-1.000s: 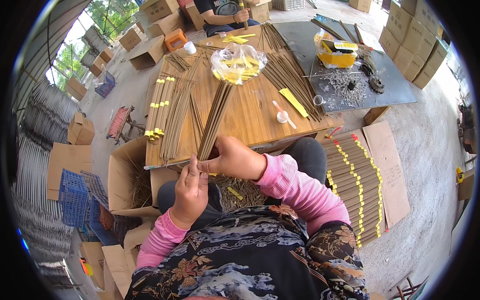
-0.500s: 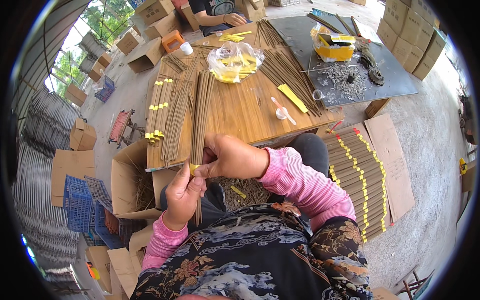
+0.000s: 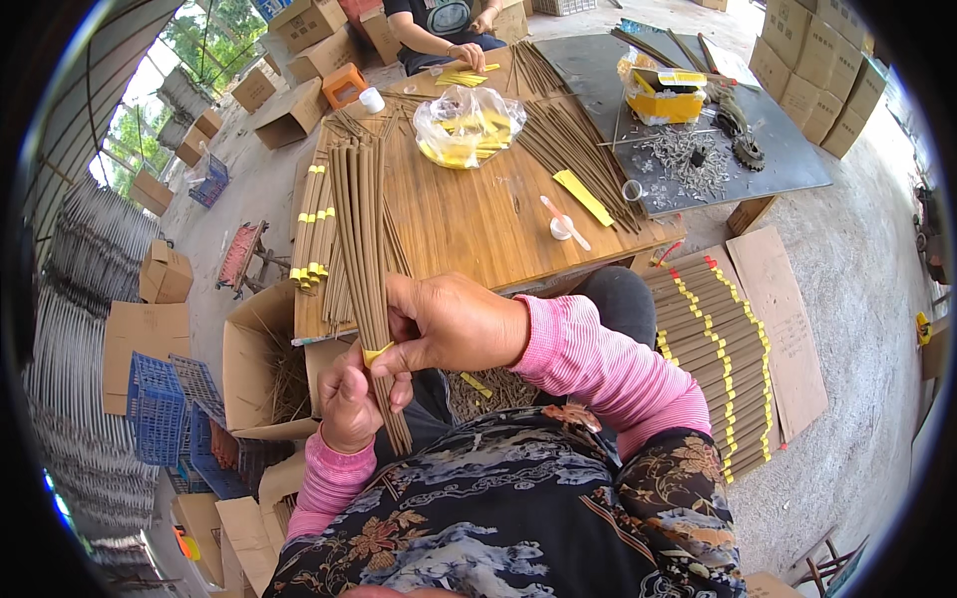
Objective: The person gathers thin sticks, aligns them into bundles, and secures them with yellow tape. They repeatedly pick up sticks, arrange them, and wrap tape around the bundles while seated at a wooden table.
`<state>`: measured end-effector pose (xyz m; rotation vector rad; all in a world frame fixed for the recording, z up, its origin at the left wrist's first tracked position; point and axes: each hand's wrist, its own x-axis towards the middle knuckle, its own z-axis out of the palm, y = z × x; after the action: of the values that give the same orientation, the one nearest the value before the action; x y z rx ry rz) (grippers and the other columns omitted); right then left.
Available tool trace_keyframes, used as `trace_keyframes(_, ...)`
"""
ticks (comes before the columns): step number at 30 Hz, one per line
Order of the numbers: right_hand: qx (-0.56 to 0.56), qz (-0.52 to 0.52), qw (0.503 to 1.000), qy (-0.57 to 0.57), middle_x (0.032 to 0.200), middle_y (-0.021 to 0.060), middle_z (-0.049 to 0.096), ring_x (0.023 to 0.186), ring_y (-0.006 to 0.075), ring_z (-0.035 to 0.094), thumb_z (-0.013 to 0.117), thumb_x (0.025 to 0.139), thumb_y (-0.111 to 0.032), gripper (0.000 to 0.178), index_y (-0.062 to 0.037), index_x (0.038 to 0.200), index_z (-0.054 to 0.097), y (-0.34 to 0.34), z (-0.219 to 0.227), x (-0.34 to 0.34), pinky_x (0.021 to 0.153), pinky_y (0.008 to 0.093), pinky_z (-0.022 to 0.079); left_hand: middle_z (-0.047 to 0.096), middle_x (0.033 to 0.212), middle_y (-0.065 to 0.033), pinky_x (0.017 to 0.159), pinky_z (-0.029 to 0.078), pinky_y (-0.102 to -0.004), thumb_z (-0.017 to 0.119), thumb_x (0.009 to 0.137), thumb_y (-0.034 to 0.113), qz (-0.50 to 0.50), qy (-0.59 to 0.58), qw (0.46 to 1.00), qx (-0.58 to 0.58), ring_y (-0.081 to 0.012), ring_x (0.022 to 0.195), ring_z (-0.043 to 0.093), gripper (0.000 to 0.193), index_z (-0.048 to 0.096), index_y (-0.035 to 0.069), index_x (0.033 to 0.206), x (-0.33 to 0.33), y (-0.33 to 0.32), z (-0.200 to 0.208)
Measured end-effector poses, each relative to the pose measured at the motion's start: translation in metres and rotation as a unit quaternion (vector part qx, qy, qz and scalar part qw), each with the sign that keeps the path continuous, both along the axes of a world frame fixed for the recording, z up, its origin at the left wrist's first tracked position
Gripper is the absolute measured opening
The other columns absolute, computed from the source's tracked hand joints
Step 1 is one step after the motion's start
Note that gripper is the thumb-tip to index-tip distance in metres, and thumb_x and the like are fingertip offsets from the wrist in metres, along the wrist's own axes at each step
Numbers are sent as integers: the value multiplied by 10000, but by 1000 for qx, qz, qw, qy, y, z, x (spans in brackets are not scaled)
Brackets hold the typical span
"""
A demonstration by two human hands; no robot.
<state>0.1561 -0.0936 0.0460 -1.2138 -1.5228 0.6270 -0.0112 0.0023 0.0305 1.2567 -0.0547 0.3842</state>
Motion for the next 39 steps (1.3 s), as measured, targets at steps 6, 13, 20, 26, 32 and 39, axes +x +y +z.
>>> trace_keyframes(6,5,-59,991,-117,615,102,567,583,309,586,723,687,-331,423,-21,811,463,-5,21,2,501,355,447,540,823,-90,501,436,-233,516,881,310,-21,43,994,-102,-143,623,531,491,452,-67,1190,2,4,1)
trace_keyframes(13,30,-76,984,-161,613,113,564,595,322,584,717,684,-334,421,-26,810,460,-8,27,6,500,365,449,575,895,-137,578,505,-287,530,870,314,-30,64,996,-48,-206,713,589,455,507,-58,1130,11,9,7)
trace_keyframes(20,49,-57,988,-137,582,93,538,583,319,570,715,676,-330,426,-27,776,432,-10,22,10,491,370,435,587,993,-157,724,493,-351,543,861,299,-52,57,997,-17,-241,823,593,439,525,-61,1110,20,13,10)
trace_keyframes(26,61,-93,984,-138,601,108,545,581,333,568,705,684,-363,443,-18,772,440,-7,12,19,499,381,439,583,922,-113,561,470,-283,577,845,248,-63,81,986,-131,-140,663,511,364,550,-43,1063,29,18,3)
trace_keyframes(32,66,-172,983,7,698,134,572,696,311,580,687,712,-364,414,-16,849,510,-11,-17,52,585,361,453,560,855,-115,490,420,-235,625,808,276,26,64,992,-110,-127,574,493,349,567,-28,970,43,19,2)
trace_keyframes(39,-188,-563,758,-271,759,152,582,724,318,562,637,718,-423,412,-15,678,591,-48,-129,149,636,401,455,550,853,-122,482,406,-241,608,821,267,94,11,990,-108,-137,557,491,293,574,-3,932,60,31,-7)
